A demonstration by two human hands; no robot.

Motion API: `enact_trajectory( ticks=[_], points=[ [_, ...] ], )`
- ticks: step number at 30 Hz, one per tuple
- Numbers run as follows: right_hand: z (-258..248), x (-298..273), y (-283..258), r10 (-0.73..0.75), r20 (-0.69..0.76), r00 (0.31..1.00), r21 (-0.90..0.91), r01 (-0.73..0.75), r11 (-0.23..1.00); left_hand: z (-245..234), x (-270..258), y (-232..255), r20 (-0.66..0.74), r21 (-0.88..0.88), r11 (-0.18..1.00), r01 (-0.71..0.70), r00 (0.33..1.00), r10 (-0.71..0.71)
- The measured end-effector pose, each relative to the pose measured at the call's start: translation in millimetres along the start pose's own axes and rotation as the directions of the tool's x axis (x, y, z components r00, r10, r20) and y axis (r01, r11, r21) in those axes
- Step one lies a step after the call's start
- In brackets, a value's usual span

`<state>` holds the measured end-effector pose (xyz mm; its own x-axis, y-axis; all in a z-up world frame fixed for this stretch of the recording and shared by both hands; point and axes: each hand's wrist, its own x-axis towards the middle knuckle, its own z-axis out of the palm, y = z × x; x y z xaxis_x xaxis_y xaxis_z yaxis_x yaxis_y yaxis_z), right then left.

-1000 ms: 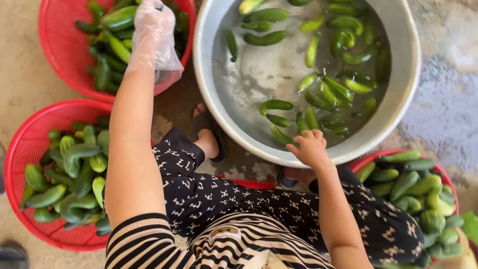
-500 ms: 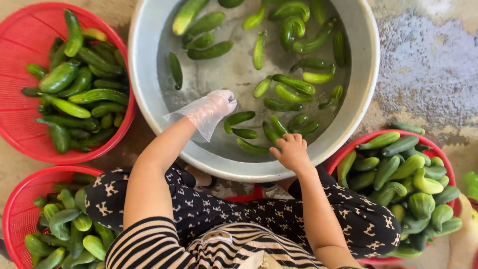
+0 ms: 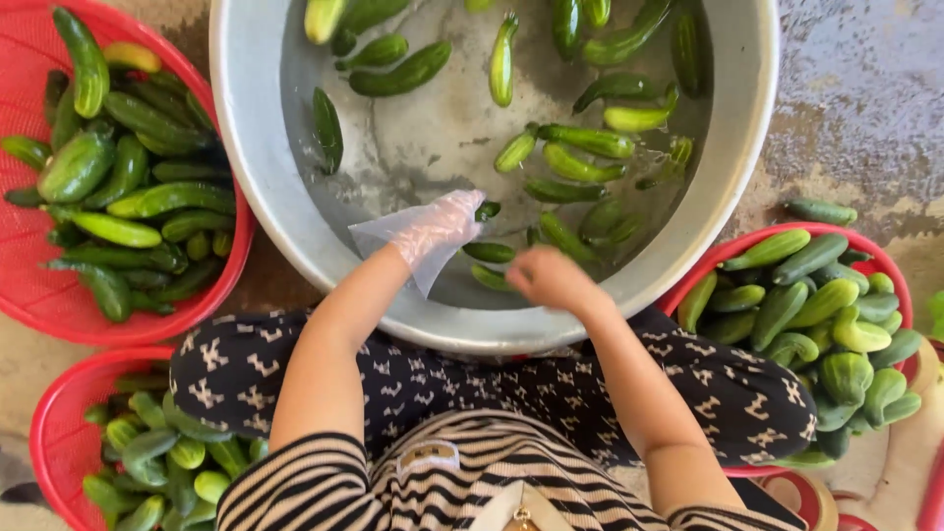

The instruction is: Washing cucumbers in a large basin of water and sorting them into baskets.

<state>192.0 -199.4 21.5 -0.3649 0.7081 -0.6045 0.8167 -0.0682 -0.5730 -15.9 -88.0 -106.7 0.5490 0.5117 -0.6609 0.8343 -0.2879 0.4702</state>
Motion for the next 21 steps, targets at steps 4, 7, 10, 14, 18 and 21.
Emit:
enact_trajectory(
  ticks=[4,7,10,14,18,21],
  points=[
    [12.0,-55.4,-17.5,0.071,0.412,0.908,0.078,-0.113,0.990,-19.2,-2.2,-4.8,-0.022,0.027,0.998,-0.055,0.998,0.055],
    [18.1,-85.2,-19.9,0.034,0.452,0.892,0.136,-0.106,0.985,-10.4,17.9,-11.1,-0.086,-0.024,0.999,0.043,0.995,-0.045],
    [18.3,-104.1,-41.4,0.036,0.328,0.944,0.058,-0.058,0.997,-11.9,17.5,-14.2,-0.138,0.007,0.998,0.061,0.989,-0.060],
    [77.2,-103.4,-9.4,0.092,0.402,0.911,-0.047,-0.079,0.996,-13.9,19.4,-13.2,-0.168,-0.052,0.995,0.086,0.981,-0.094],
    [109.4,-57.3,-19.4,0.114,0.444,0.889,0.008,-0.131,0.991,-28.1,-1.7,3.3,-0.166,-0.115,0.989,0.097,0.979,-0.115],
    [125.7,-26.0,-49.8,0.030,0.407,0.913,0.101,-0.077,0.992,-33.3,-0.7,11.2,-0.130,-0.145,0.980,0.138,0.979,-0.157]
  ],
)
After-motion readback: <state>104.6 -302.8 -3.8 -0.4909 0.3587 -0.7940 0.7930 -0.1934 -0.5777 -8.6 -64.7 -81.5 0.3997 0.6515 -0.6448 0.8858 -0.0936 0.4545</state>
